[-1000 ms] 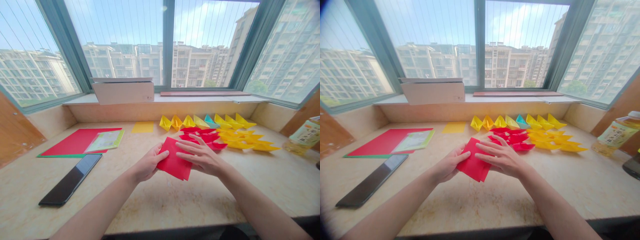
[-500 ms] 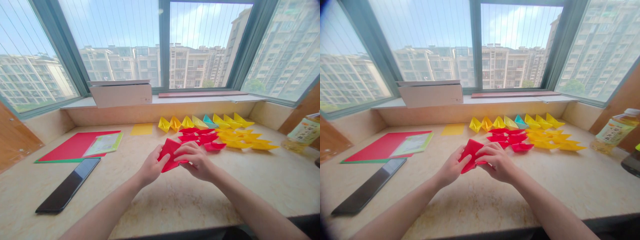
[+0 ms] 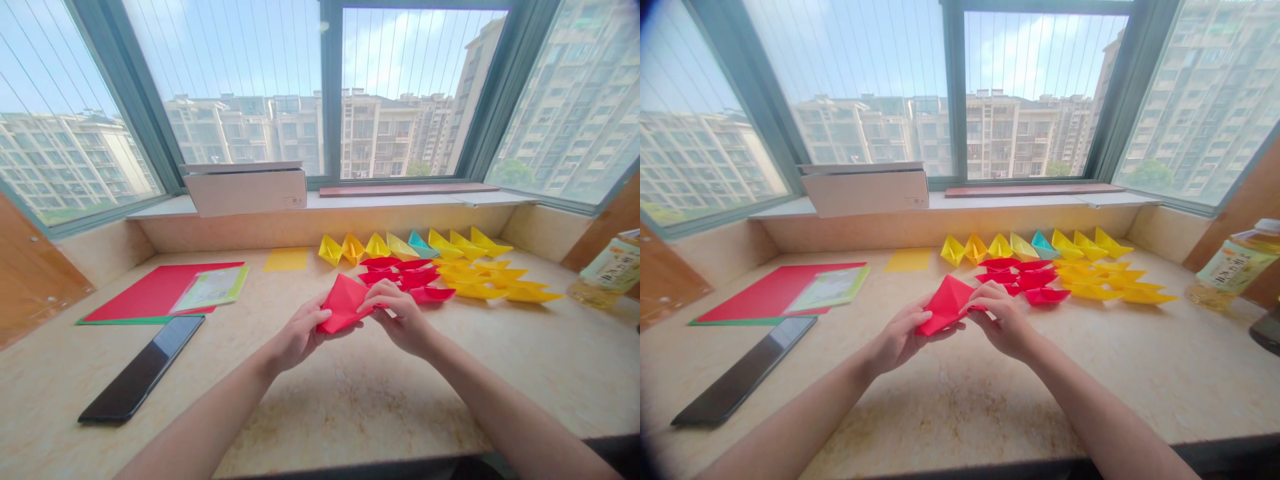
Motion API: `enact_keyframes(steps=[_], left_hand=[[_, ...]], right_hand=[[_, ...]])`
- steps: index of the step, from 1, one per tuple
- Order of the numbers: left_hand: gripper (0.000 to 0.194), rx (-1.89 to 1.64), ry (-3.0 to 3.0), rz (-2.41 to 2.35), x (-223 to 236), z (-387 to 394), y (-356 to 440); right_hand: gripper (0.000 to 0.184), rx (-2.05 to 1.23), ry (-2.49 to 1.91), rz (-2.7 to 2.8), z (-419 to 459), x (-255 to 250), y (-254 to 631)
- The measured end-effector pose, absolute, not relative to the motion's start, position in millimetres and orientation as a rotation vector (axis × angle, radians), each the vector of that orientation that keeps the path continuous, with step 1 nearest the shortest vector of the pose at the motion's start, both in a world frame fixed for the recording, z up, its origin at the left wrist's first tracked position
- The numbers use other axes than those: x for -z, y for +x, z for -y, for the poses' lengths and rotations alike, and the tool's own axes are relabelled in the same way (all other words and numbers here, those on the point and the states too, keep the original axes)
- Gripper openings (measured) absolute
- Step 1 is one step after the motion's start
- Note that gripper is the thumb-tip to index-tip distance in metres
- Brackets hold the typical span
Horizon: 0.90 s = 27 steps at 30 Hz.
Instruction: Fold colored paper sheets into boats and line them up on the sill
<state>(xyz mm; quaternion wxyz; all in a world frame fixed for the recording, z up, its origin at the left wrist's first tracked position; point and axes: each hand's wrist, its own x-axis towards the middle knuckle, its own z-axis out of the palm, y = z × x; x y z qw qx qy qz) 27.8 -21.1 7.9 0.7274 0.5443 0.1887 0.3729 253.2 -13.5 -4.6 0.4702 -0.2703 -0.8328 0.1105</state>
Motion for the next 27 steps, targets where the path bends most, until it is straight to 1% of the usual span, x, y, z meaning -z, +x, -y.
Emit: enact_keyframes(steps=[3,4,9,11,13,15,18,20,23,27], left_hand=[[0.046,-0.837,1.137,-0.381,-9.9,20.6,27.9],[0.046,-0.837,1.129,-0.381,-9.8,20.3,27.9],[0.048,-0.86,1.135,-0.432,-5.7,15.2,27.1],[0.048,-0.87,1.142,-0.465,-3.4,13.1,27.5],[0.048,-0.864,1.158,-0.489,-1.1,12.0,28.9],[0.049,-0.839,1.196,-0.511,0.9,12.1,30.9],[0.048,-0.807,1.36,-0.563,1.6,13.3,33.1],[0.044,-0.825,1.558,-0.625,0.5,14.3,33.1],[0.041,-0.849,1.824,-0.712,-2.2,16.9,31.0],[0.045,-0.811,1.924,-0.71,-4.5,22.6,28.2]], right_hand=[[0.016,-0.157,-0.578,2.096,11.9,7.2,260.9],[0.018,-0.098,-0.573,2.138,12.1,7.1,263.8],[0.049,0.27,-0.628,2.381,15.7,0.0,274.3],[0.055,0.373,-0.666,2.46,16.9,-2.6,274.4],[0.052,0.433,-0.692,2.49,17.2,-2.9,272.3],[0.038,0.458,-0.654,2.467,16.9,-0.9,268.9],[0.019,0.344,-0.598,2.378,16.0,4.0,262.4],[0.014,0.16,-0.631,2.327,15.5,6.9,257.9],[0.016,-0.089,-0.691,2.259,15.2,9.1,252.3],[0.022,-0.23,-0.768,2.173,15.5,8.5,248.6]])
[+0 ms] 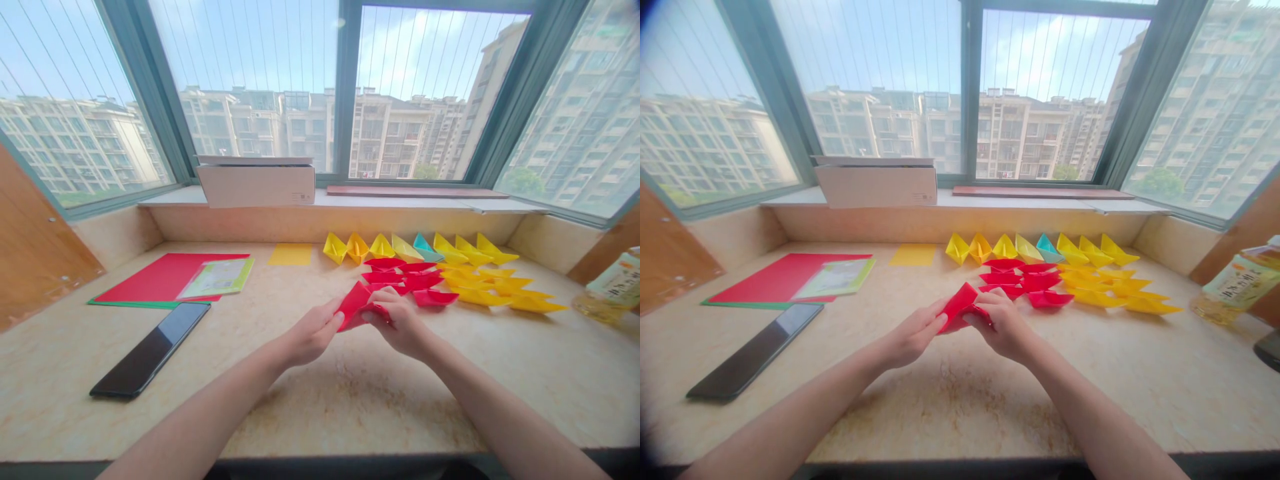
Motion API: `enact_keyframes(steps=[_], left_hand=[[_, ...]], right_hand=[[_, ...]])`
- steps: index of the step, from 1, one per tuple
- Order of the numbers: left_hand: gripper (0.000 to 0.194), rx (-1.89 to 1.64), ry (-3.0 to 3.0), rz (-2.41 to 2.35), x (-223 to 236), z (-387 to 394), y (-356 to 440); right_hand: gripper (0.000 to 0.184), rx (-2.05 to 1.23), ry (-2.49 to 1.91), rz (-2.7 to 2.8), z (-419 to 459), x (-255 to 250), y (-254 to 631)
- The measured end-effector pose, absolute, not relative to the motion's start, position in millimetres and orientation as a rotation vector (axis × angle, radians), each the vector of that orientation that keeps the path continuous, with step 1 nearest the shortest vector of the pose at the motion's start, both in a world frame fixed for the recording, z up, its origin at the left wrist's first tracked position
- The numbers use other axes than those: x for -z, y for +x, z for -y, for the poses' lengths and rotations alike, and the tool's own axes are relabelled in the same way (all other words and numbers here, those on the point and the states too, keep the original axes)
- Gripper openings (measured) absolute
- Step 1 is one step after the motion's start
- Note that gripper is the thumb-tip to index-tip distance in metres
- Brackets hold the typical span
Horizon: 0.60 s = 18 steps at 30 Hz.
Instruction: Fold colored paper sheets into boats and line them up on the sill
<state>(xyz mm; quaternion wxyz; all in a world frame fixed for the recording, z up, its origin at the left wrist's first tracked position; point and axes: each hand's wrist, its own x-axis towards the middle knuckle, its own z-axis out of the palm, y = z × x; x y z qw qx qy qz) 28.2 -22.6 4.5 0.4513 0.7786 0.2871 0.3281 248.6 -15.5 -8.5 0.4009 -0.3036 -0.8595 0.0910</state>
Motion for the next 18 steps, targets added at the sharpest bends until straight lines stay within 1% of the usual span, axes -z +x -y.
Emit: enact_keyframes(steps=[5,8,12,15,18], left_hand=[[0.056,-0.83,1.992,-0.554,-3.3,25.3,27.2],[0.048,-0.837,2.014,-0.613,1.4,23.4,28.7],[0.042,-0.833,1.792,-0.575,9.0,23.6,34.6],[0.04,-0.865,1.622,-0.537,10.9,24.0,38.3],[0.039,-0.932,1.479,-0.561,8.8,20.0,37.1]], right_hand=[[0.022,-0.252,-0.783,2.189,15.4,6.4,249.3],[0.024,-0.244,-0.837,2.169,14.9,7.6,250.5],[0.023,-0.257,-0.923,2.049,14.3,11.8,249.3],[0.023,-0.429,-0.994,1.865,13.1,13.9,247.6],[0.023,-0.619,-0.935,1.702,10.6,11.8,249.2]])
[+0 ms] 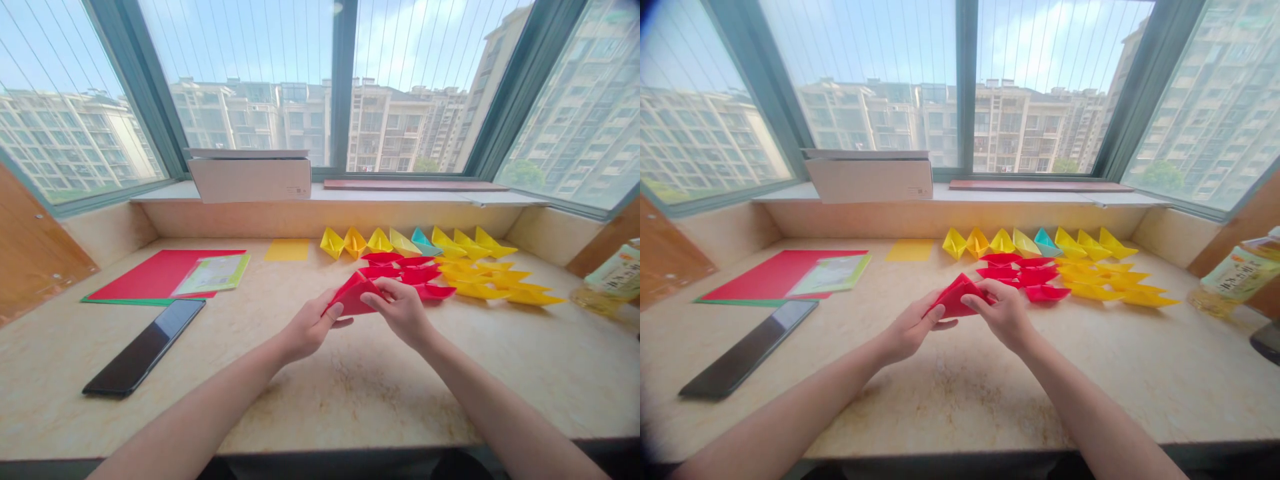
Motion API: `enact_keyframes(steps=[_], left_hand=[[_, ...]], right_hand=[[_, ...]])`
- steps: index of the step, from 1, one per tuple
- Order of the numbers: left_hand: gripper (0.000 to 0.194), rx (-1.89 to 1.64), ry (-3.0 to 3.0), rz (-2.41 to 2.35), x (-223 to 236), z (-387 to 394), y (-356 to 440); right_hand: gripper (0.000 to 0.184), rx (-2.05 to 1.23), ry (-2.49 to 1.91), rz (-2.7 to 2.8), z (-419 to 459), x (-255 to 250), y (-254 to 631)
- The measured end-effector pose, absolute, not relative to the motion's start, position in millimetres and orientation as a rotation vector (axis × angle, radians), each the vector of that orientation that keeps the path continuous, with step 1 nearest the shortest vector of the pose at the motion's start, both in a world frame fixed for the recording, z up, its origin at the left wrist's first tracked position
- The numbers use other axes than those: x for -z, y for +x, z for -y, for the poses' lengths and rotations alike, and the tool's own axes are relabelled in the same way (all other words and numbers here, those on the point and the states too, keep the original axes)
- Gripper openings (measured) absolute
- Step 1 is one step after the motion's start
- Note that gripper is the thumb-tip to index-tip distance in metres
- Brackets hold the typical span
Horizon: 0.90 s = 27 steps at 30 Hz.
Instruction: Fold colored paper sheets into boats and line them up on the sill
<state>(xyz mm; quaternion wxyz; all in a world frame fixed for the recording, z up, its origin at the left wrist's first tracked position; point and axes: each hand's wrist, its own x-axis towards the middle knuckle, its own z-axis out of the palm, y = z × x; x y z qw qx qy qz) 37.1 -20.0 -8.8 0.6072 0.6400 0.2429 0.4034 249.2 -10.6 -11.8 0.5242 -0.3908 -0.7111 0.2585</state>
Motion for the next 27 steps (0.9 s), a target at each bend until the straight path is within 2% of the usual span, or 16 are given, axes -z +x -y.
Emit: enact_keyframes(steps=[6,10,15,20,27], left_hand=[[0.044,-1.025,1.27,-0.544,1.7,9.5,27.3],[0.044,-0.95,1.355,-0.541,1.0,11.2,24.6],[0.042,-0.967,1.479,-0.538,3.7,11.0,22.3],[0.045,-1.003,1.45,-0.55,3.0,6.7,20.6],[0.042,-1.027,1.453,-0.536,0.7,5.1,17.6]], right_hand=[[0.022,-0.73,-0.787,1.636,6.0,1.2,257.1],[0.027,-0.944,-0.776,1.525,4.9,0.1,257.0],[0.029,-1.063,-0.781,1.54,3.4,-0.3,261.7],[0.032,-1.077,-0.764,1.49,4.4,-3.1,261.5],[0.023,-0.946,-0.666,1.483,7.8,-6.1,261.1]])
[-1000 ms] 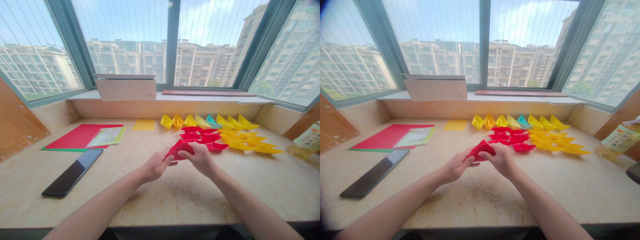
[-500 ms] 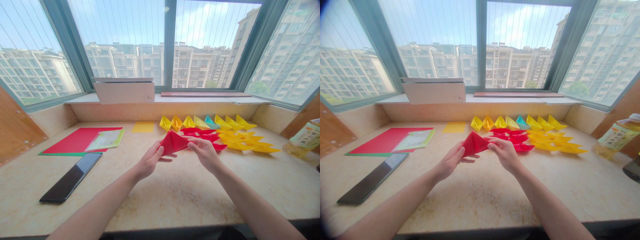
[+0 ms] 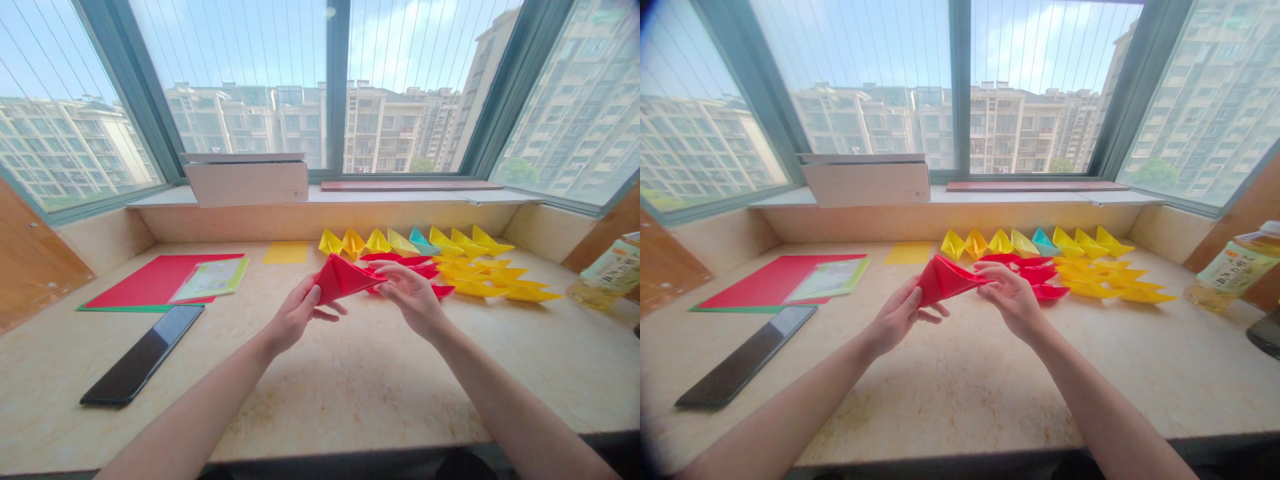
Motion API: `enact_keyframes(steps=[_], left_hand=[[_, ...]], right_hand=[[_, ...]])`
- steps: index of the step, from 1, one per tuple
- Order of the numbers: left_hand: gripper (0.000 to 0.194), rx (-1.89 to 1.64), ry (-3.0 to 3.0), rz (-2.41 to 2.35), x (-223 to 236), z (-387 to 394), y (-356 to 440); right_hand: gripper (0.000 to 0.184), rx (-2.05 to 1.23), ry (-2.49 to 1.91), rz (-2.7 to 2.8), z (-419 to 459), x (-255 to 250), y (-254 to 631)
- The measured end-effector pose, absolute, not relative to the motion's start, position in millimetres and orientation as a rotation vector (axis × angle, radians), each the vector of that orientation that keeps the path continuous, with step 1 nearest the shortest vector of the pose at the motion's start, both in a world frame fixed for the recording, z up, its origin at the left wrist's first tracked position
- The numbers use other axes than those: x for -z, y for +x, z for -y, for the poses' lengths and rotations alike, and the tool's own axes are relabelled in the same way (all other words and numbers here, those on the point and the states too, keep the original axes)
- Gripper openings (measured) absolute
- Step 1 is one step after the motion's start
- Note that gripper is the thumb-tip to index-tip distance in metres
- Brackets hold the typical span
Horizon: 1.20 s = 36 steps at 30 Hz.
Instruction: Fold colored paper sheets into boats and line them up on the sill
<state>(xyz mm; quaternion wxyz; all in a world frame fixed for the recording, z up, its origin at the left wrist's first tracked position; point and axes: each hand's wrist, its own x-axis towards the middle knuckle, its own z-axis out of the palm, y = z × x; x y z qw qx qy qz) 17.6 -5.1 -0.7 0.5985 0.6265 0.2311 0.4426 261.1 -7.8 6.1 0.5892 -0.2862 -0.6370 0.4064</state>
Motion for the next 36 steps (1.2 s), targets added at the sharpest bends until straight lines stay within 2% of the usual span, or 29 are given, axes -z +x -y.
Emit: enact_keyframes(steps=[11,18,22,28,36], left_hand=[[0.049,-0.995,1.469,-0.532,7.0,0.3,12.2],[0.044,-1.033,1.456,-0.52,10.1,0.9,13.4],[0.039,-1.091,1.482,-0.529,6.5,0.9,12.7],[0.036,-1.066,1.553,-0.486,7.0,0.1,12.4],[0.036,-1.049,1.579,-0.425,11.2,1.2,13.2]], right_hand=[[0.008,-0.779,-0.611,1.698,8.8,-1.7,271.2],[0.013,-0.635,-0.671,1.837,9.4,-6.9,278.9],[0.024,-0.735,-0.652,1.702,7.8,-2.2,272.7],[0.003,-0.662,-0.654,1.64,5.8,0.6,270.4],[0.012,-0.526,-0.64,1.754,8.4,-7.3,277.5]])
